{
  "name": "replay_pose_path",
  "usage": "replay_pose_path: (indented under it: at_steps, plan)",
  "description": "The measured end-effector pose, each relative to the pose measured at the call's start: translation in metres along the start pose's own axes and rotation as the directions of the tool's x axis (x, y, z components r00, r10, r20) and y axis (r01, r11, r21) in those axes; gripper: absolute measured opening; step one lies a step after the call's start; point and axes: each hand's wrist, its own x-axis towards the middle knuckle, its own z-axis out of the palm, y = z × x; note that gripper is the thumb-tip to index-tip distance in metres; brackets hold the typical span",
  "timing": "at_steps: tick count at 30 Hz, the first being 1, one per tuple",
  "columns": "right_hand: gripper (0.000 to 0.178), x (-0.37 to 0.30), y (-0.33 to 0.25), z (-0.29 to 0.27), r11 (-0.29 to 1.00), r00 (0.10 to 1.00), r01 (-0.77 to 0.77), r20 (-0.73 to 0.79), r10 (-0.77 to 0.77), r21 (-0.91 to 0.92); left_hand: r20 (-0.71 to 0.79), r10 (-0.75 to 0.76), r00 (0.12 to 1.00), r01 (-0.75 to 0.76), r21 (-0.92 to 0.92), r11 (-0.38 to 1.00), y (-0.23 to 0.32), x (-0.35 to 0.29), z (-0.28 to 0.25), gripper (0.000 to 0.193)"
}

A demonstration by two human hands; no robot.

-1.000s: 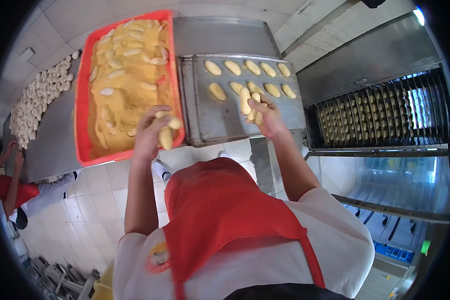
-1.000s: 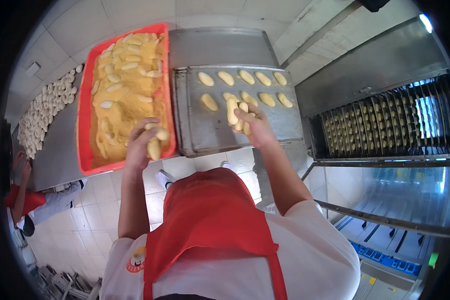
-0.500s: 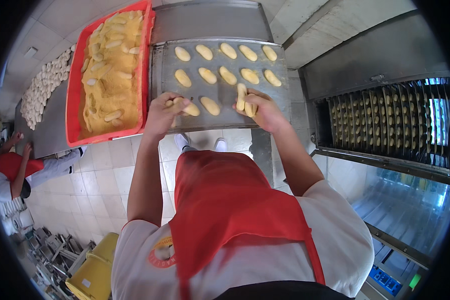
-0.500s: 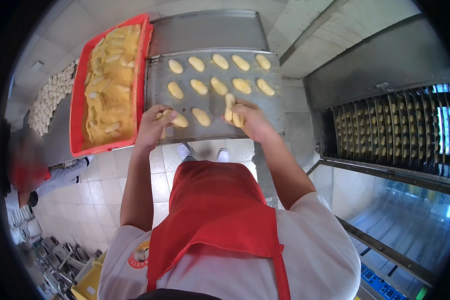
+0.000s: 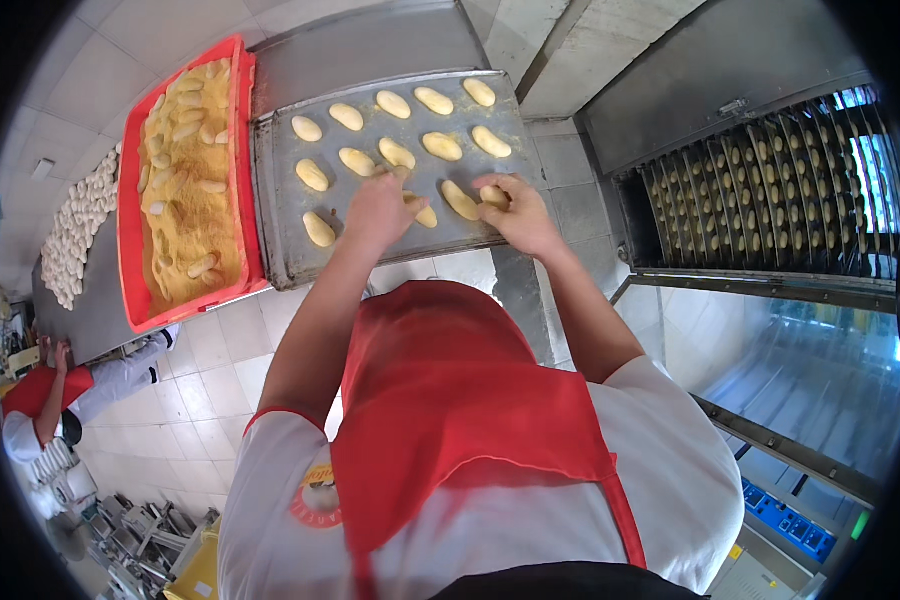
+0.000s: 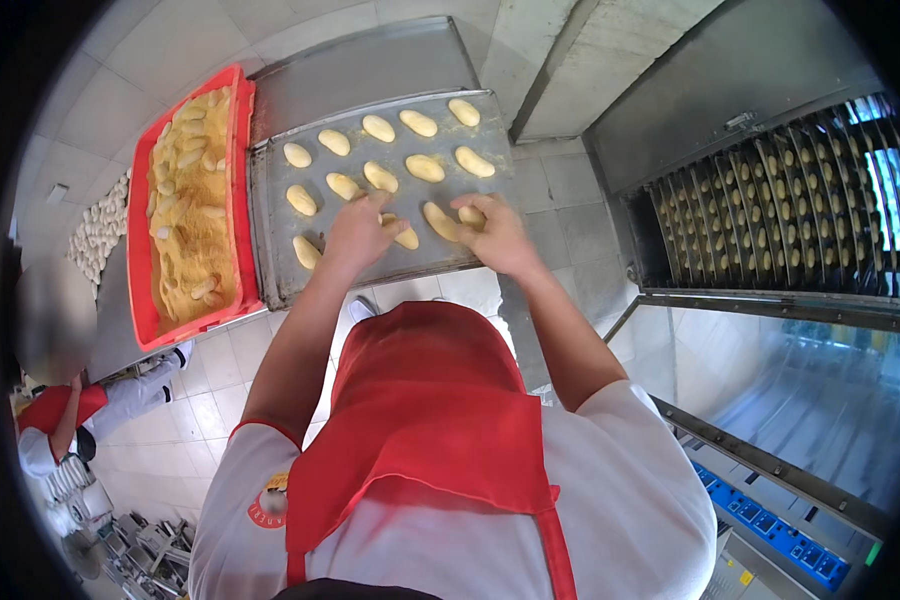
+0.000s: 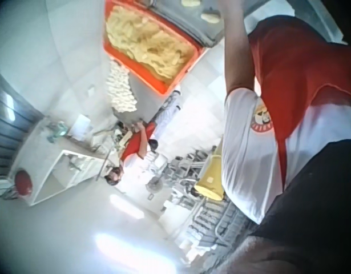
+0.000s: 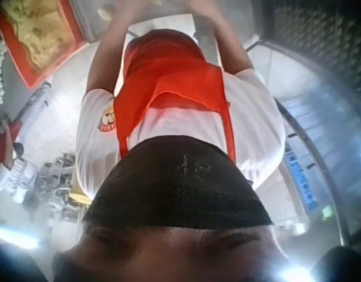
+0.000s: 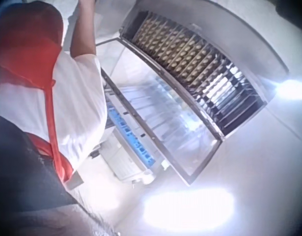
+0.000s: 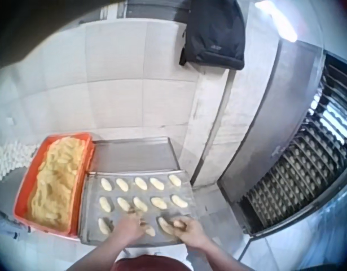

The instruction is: The person prepares bread by coating dough pieces in a yellow powder, placing them on a tray, and sliding the tray into a commercial oven rack.

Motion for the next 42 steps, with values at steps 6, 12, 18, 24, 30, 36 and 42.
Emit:
replay_pose_path:
  at_steps: [6,12,18,24,30,36,42]
  plan:
    - [0.042,0.0,0.004,-0.012,0.995,0.978,0.052,-0.2,-0.067,-0.082,0.023,-0.025,0.999,0.025,-0.004,1.0,-0.006,-0.004,0.011,0.055]
    - [0.029,-0.004,0.029,-0.009,0.988,0.961,0.082,-0.251,-0.114,-0.132,-0.237,-0.262,0.935,0.201,-0.255,0.946,-0.044,-0.017,-0.063,0.054]
    - [0.018,-0.008,0.04,0.002,0.818,0.861,0.39,-0.147,-0.486,-0.423,-0.665,0.171,0.727,0.225,0.466,0.856,-0.136,-0.069,-0.167,0.058]
    - [0.016,-0.008,-0.028,0.033,0.862,0.849,0.42,-0.213,-0.484,-0.284,-0.158,-0.094,0.983,0.085,-0.066,0.994,-0.11,-0.076,-0.077,0.045]
    - [0.027,0.006,-0.087,0.119,0.896,0.912,0.404,0.153,-0.38,-0.184,-0.051,-0.199,0.979,0.189,-0.154,0.97,-0.112,-0.085,-0.05,0.052]
    - [0.036,0.005,-0.07,0.15,0.89,0.941,0.329,0.032,-0.336,-0.314,-0.339,-0.093,0.936,0.055,-0.121,0.991,-0.129,-0.136,-0.054,0.054]
    - [0.048,-0.022,-0.031,0.065,0.828,0.685,-0.37,-0.726,-0.063,-0.422,-0.163,-0.09,0.983,0.066,-0.149,0.987,-0.166,-0.141,-0.052,0.053]
